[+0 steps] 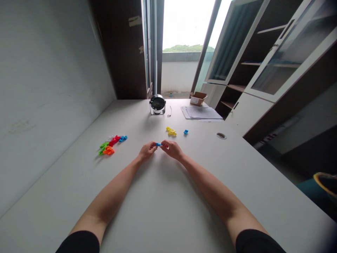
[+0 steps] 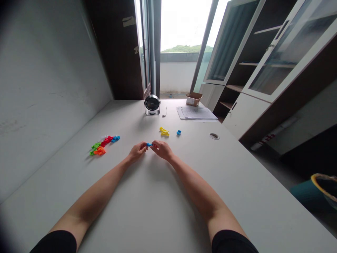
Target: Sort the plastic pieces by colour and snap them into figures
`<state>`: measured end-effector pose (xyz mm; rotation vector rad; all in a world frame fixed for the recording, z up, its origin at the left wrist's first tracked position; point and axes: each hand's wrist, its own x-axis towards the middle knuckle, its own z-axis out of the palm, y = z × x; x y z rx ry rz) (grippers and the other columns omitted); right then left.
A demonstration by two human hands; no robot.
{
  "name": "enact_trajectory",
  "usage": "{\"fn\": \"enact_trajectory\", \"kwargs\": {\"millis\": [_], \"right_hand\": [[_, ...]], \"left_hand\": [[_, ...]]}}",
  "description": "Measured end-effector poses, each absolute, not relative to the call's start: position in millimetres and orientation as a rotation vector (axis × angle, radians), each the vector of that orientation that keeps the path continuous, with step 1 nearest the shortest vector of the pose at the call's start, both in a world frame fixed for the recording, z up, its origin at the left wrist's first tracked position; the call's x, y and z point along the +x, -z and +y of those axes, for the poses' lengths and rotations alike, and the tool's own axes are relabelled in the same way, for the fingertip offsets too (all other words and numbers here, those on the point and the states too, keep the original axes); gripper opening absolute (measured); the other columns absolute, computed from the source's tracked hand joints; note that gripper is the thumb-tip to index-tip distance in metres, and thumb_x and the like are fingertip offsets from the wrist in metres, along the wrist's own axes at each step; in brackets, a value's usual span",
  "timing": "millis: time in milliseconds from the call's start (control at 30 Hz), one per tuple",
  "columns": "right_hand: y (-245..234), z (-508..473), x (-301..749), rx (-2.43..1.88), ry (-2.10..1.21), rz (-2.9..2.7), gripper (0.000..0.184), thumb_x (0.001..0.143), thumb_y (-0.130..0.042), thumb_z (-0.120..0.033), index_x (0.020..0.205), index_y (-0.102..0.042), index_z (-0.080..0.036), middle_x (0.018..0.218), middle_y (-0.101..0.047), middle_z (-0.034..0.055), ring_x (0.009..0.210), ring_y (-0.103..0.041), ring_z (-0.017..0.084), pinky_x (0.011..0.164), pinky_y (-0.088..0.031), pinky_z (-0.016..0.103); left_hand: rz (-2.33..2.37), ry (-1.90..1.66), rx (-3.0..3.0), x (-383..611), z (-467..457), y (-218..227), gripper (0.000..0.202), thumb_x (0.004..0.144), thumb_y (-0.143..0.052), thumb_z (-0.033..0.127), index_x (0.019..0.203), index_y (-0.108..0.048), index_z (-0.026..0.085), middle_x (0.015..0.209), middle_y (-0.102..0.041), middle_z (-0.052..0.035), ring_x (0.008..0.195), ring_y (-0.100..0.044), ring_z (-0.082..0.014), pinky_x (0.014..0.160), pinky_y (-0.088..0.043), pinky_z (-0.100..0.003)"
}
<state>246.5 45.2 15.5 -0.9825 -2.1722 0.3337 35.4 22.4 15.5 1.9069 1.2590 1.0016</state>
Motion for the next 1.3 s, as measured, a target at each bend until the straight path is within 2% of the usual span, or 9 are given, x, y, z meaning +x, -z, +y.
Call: {"fn": "enact_trajectory", "kwargs": {"millis": [200, 700, 1100, 1300], "right_hand": [[-15.8, 45.1, 245.9, -0.983, -0.334, -2.173, 0.015, 0.093, -0.062, -0.035, 0.089, -0.064, -0.021, 0.076, -0.066, 0.0013, 0.065, -0.058, 0.013, 0.063, -0.041, 0.022], [-17.3, 42.9, 245.6, -0.952, -0.375, -2.177, 0.011, 0.089, -0.064, -0.032, 0.094, -0.064, -0.021, 0.078, -0.066, 0.0008, 0.066, -0.058, 0.013, 0.064, -0.043, 0.022], [-20.2, 40.9, 244.3, -0.889, -0.48, -2.14, 0.018, 0.09, -0.058, -0.024, 0.105, -0.067, -0.022, 0.082, -0.069, 0.0012, 0.07, -0.063, 0.013, 0.07, -0.048, 0.024], [-15.6, 45.5, 244.9, -0.921, -0.502, -2.113, 0.014, 0.091, -0.059, -0.027, 0.102, -0.067, -0.021, 0.081, -0.07, 0.0016, 0.068, -0.062, 0.013, 0.067, -0.048, 0.023]], "left_hand": [[1.272, -1.025, 1.874, 36.9, 23.0, -14.1, 0.026, 0.086, -0.055, 0.035, 0.103, -0.068, 0.02, 0.085, -0.07, -0.0025, 0.071, -0.06, -0.0153, 0.065, -0.044, -0.024], [1.214, -1.075, 1.789, 35.3, 30.9, -7.0, 0.029, 0.091, -0.049, 0.04, 0.088, -0.066, 0.016, 0.081, -0.07, -0.0048, 0.069, -0.062, -0.015, 0.07, -0.049, -0.026], [1.216, -1.071, 1.792, 34.7, 30.9, -5.7, 0.026, 0.092, -0.048, 0.037, 0.091, -0.065, 0.017, 0.082, -0.069, -0.0043, 0.07, -0.063, -0.015, 0.071, -0.05, -0.027], [1.198, -1.069, 1.774, 34.8, 30.2, -5.5, 0.025, 0.09, -0.053, 0.038, 0.094, -0.065, 0.017, 0.082, -0.069, -0.0045, 0.07, -0.063, -0.015, 0.069, -0.05, -0.027]]}}
